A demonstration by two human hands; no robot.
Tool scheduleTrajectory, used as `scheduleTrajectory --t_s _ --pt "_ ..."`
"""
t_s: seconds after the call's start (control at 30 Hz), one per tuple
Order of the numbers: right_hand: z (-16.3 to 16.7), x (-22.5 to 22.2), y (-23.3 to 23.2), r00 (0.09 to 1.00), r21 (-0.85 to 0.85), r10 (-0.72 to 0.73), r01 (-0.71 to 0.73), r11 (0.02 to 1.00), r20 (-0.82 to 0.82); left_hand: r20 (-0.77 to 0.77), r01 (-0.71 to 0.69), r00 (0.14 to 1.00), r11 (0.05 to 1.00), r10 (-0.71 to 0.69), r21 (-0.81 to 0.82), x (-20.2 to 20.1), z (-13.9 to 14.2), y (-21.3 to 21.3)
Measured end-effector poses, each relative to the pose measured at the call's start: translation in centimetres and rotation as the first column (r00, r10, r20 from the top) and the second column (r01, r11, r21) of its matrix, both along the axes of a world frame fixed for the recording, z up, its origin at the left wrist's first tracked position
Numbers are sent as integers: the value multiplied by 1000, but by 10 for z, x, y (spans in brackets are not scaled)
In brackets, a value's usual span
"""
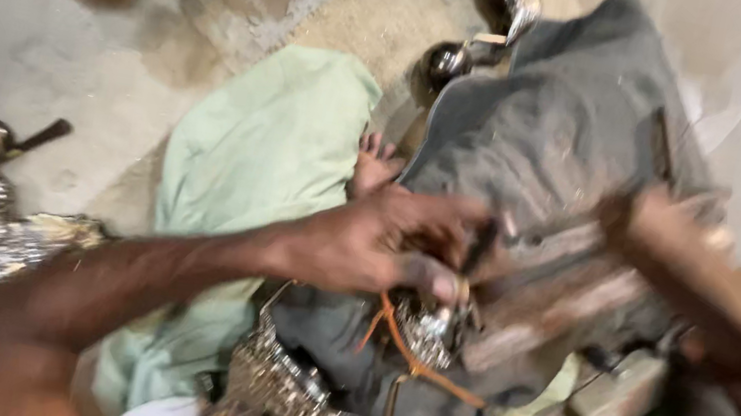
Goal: The person sits on the floor holding a small punch against a silver ornamental metal piece and repeatedly strikes the punch with a wooden mallet to shape and decorate it, repositioning the piece and punch between strikes.
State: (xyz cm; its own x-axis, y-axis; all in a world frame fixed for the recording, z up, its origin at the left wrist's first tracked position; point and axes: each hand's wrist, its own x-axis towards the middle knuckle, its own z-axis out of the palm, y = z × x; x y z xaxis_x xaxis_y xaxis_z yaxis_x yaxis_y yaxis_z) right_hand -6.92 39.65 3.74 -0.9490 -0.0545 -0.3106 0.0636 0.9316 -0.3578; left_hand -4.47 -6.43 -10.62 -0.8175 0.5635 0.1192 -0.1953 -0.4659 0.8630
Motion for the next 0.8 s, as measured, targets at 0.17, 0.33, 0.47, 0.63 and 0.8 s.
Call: scheduleTrajectory --t_s 0.17,0.33,0.47,0.63,0.8 --pt "13 -37 -53 976 -217 173 -143 966 129 237 -215 936 956 260 -200 50 34 2" --pt "41 -64 -117 865 152 495 -503 851 85 205 -217 935 924 289 -316 55 44 14" --pt "49 -75 -150 836 179 534 -549 816 127 -3 -291 950 883 311 -368 50 45 12" --pt "49 -86 -155 892 165 422 -446 880 162 117 -218 956 918 269 -331 53 45 12" --pt "45 -95 -147 802 137 589 -597 791 96 180 -213 943 922 281 -323 54 37 15"
